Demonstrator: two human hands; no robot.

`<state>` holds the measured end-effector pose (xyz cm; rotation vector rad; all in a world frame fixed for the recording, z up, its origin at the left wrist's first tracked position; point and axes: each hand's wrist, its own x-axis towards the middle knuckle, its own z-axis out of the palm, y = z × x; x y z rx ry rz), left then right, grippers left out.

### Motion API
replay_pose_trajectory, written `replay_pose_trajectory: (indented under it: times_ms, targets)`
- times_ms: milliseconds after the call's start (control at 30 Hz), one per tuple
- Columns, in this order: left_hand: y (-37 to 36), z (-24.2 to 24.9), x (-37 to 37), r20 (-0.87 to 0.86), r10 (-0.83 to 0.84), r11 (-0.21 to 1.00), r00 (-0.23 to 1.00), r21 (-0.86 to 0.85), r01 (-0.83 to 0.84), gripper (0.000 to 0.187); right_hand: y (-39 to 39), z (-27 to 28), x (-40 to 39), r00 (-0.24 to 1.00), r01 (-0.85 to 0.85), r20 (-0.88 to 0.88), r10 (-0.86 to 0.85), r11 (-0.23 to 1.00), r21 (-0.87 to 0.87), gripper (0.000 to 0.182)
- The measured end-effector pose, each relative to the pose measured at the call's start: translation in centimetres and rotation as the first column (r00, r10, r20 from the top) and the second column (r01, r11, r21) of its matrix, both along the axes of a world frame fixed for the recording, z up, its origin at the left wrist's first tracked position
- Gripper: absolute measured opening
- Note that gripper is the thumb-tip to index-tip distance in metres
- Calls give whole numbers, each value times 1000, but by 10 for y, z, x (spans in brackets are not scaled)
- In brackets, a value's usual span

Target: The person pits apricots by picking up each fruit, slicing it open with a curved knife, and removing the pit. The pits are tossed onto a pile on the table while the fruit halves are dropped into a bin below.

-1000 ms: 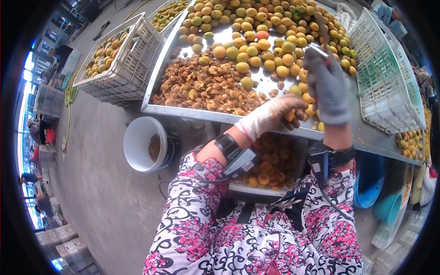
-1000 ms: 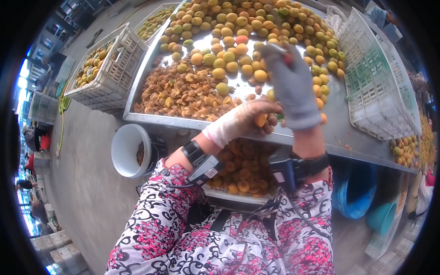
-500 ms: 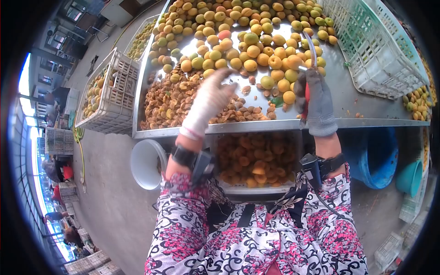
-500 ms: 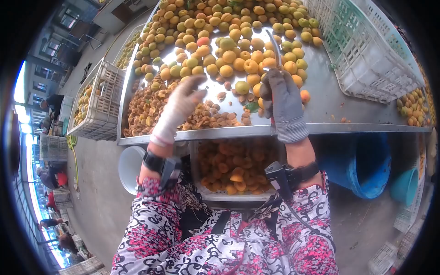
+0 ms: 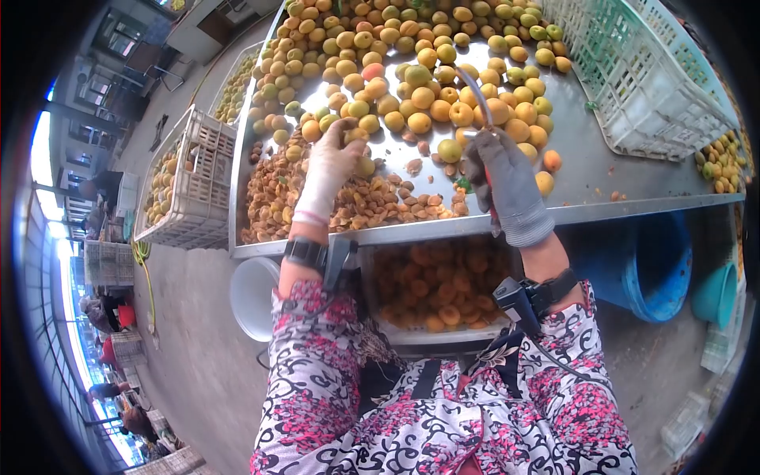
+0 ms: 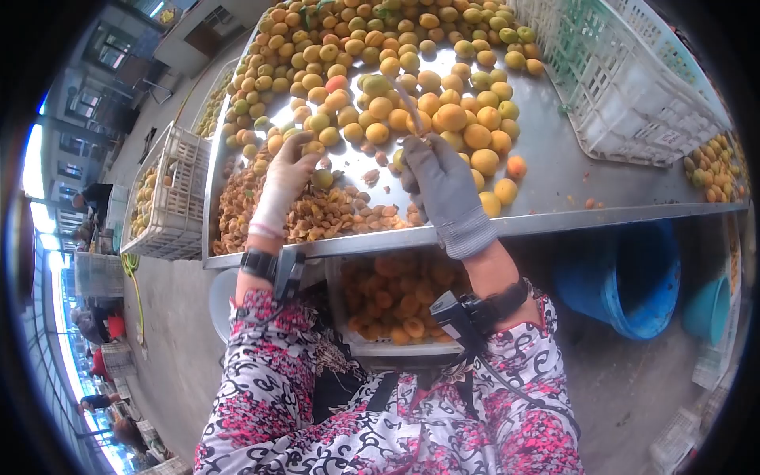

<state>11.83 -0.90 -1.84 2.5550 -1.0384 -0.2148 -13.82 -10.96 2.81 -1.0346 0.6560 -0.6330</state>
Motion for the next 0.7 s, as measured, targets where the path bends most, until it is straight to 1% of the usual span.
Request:
replay_pose_trajectory:
  times_ms: [33,67,100,133,167,200,267,300,333,367,400,467,500,533,567,600,633,667,700]
  targets:
    - [5,3,-10,-387,-168,936,907,-352,23,45,3,0,0,998,-51,-25,50,998,-39,26]
    - [12,7,-21,-621,-430,761,655,-640,-107,42,6,-1,1,994,-104,-51,100,992,-78,26]
    - [18,22,-38,-703,-497,732,509,-655,-188,43,10,-3,4,994,-104,-50,100,991,-82,26]
    - [21,34,-52,-751,-562,706,345,-654,-272,44,12,-8,6,991,-134,-51,127,977,-164,27]
    - [22,26,-54,-760,-611,703,222,-649,-291,45,15,-12,9,986,-163,-56,154,955,-249,29]
    - [25,34,-68,-730,-674,657,117,-663,-358,46,18,-17,12,986,-164,-56,154,953,-255,29]
    - [28,30,-85,-668,-650,661,364,-732,-164,51,26,-27,16,980,-181,-160,118,862,-473,30]
    - [28,35,-92,-666,-652,659,364,-734,-163,51,30,-22,16,971,-214,-206,123,831,-514,30]
    - [29,44,-99,-707,-678,655,201,-706,-270,51,32,-19,15,971,-213,-206,122,830,-515,30]
    - [29,50,-100,-716,-697,657,34,-657,-371,52,33,-18,16,975,-211,-179,130,788,-578,30]
    - [30,50,-98,-717,-697,657,34,-656,-371,52,36,-16,16,978,-205,-153,139,743,-637,29]
    - [30,53,-94,-702,-695,646,156,-705,-295,53,37,-10,15,978,-208,-137,156,740,-640,30]
    - [30,60,-95,-697,-685,652,213,-717,-246,53,38,-8,14,969,-244,-190,158,731,-638,30]
    - [31,60,-93,-695,-686,651,215,-718,-247,53,39,-7,14,958,-278,-242,157,721,-634,30]
    - [32,60,-90,-680,-667,659,305,-729,-184,53,40,-9,15,957,-279,-241,158,720,-635,30]
    - [33,60,-89,-655,-646,669,391,-733,-123,53,41,-13,16,967,-245,-215,134,710,-660,30]
    - [35,61,-87,-656,-645,669,392,-733,-125,53,42,-14,17,976,-211,-189,110,700,-683,31]
    - [36,61,-86,-673,-622,688,401,-714,-130,51,42,-14,17,976,-212,-189,111,700,-682,31]
    - [38,61,-84,-689,-597,707,411,-693,-136,51,42,-12,17,965,-246,-233,117,705,-665,32]
